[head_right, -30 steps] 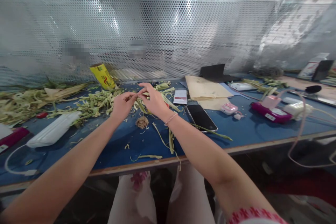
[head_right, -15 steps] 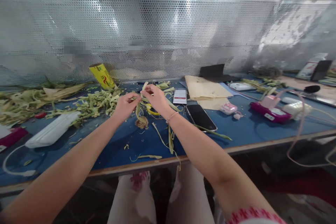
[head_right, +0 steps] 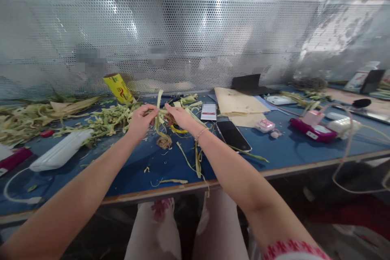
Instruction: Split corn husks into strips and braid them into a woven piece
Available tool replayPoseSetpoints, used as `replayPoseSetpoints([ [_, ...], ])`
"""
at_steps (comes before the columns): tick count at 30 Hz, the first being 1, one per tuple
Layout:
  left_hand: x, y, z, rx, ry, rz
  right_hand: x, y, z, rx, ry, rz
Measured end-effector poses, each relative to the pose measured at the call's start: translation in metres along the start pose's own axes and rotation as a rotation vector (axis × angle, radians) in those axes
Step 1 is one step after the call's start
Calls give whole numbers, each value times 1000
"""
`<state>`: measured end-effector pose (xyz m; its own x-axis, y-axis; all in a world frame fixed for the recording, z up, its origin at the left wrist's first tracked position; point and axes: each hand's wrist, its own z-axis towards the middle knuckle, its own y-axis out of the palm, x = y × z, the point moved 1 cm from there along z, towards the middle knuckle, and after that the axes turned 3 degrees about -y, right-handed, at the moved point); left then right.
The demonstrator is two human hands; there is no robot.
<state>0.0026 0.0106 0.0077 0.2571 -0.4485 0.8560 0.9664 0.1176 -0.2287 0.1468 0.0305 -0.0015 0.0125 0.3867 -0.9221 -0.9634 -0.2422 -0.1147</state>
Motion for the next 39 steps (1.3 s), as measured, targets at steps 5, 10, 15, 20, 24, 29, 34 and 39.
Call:
replayPoseSetpoints([
  [5,-8,-4,7,79,-15,-135,4,-4,5,47,3,-95],
  [10,-6,-3,5,3,-30,-81,-1,-9,6,208,-91,80],
  [15,-1,2,0,-67,-77,189,-9,-6,0,171,-204,72],
  [20,0,7,-2,-156,80,353,-11,-1,-2,107,-321,-169],
  [24,-4,8,-2,-184,95,350,-13,-3,-3,107,-437,-406],
  [29,-1,7,-2,-194,14,249,-10,-4,-3,20,-511,-499],
  [34,-2,6,-2,-162,-41,241,-6,-2,-3,-69,-532,-493],
  [39,0,8,-4,-137,-26,206,-5,1,-4,-74,-563,-496],
])
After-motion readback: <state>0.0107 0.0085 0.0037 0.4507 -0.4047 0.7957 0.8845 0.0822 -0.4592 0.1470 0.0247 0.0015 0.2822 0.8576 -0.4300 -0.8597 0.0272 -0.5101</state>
